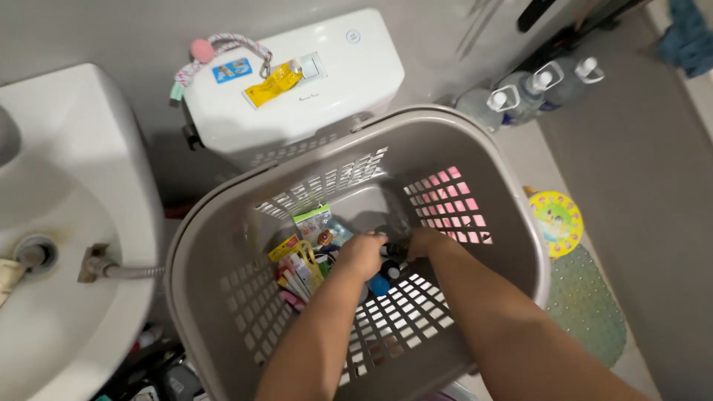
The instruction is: The person hangs a tissue pack on a towel rack, then takes various toiletry bottles and a pack of cotton pads from a laundry basket on the floor and arranges them on a black tiered storage cart.
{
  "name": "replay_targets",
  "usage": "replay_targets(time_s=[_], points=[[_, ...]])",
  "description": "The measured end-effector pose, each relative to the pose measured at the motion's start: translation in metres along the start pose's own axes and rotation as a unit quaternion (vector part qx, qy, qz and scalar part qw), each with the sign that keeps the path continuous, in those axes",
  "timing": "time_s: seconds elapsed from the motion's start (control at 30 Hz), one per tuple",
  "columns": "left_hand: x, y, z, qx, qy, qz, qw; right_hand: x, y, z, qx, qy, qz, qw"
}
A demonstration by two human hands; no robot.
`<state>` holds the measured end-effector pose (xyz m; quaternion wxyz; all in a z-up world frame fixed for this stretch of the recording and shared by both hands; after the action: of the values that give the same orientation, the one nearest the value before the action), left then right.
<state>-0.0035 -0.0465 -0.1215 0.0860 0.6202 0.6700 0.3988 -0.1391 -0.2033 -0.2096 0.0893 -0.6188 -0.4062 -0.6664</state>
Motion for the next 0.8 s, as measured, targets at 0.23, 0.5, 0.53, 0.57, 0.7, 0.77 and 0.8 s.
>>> replay_targets(time_s=[0.23, 0.5, 0.53, 0.57, 0.7, 0.77, 0.8], points=[[-0.038, -0.048, 0.019, -0.054, -0.064, 0.111, 0.99, -0.019, -0.031, 0.004, -0.062, 0.072, -0.018, 0.995], [-0.079, -0.081, 0.013, -0.049, -0.051, 0.162, 0.984, 0.002, -0.007, 0.008, -0.089, -0.082, 0.009, 0.993], [-0.082, -0.087, 0.016, -0.044, -0.054, 0.164, 0.984, 0.0, -0.008, 0.008, -0.096, -0.093, 0.004, 0.991], [-0.086, -0.091, 0.019, -0.038, -0.057, 0.166, 0.984, -0.003, -0.01, 0.006, -0.103, -0.104, -0.001, 0.989], [-0.084, -0.088, 0.033, 0.012, -0.052, 0.074, 0.996, -0.01, -0.012, 0.0, -0.081, -0.099, -0.003, 0.992], [-0.08, -0.072, 0.04, 0.026, -0.085, 0.009, 0.996, -0.008, -0.003, -0.002, -0.068, -0.111, 0.002, 0.991], [-0.078, -0.062, 0.043, 0.031, -0.102, -0.025, 0.994, -0.005, 0.004, -0.001, -0.07, -0.103, -0.013, 0.992]])
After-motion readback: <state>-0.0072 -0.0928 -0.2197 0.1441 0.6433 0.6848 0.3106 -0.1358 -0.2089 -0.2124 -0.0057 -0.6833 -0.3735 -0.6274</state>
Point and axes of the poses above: each hand's wrist, its own x-axis away from the middle knuckle, its own y-axis out of the back of the hand, z = x × y, the point moved 4 cm from there along -x, towards the middle knuckle, and after that the axes turned 8 degrees about -y, right-handed, at the moved point
